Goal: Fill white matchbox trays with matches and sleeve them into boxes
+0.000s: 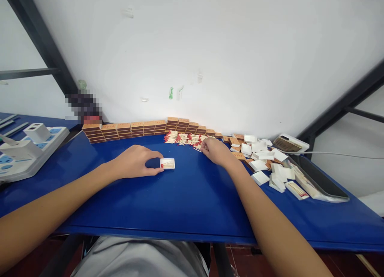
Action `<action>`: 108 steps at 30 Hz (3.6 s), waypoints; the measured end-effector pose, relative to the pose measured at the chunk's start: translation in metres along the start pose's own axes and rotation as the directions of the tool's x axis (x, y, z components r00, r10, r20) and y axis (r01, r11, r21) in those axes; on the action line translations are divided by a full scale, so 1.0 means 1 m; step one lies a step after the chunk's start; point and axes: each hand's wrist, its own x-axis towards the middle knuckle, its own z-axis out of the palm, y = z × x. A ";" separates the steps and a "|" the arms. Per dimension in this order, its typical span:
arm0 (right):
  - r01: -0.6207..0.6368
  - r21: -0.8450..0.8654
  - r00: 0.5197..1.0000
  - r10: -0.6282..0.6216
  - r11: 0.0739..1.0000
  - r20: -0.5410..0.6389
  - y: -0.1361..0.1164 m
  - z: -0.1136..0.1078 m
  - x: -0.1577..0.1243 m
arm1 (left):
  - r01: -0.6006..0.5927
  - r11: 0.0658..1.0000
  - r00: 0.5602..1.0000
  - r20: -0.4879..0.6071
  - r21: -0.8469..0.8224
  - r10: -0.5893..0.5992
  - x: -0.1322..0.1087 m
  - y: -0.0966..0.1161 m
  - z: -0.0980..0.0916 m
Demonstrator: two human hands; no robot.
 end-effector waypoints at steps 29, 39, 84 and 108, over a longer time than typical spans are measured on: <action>0.388 0.081 0.921 -0.383 0.918 -0.071 -0.094 0.015 -0.028 | -0.012 1.000 1.000 -0.017 0.022 0.012 0.000 0.000 0.004; 0.393 0.142 0.920 -0.390 0.909 -0.049 -0.092 0.017 -0.029 | -0.013 1.000 1.000 -0.021 0.009 0.013 0.000 0.000 0.007; 0.071 -0.021 0.997 -0.071 0.997 -0.037 0.001 0.008 0.003 | 0.005 1.000 1.000 -0.007 -0.001 -0.005 0.000 0.000 0.004; 0.367 0.180 0.930 -0.368 0.913 -0.028 -0.094 0.020 -0.027 | -0.003 1.000 1.000 -0.018 0.019 0.004 0.000 0.000 0.005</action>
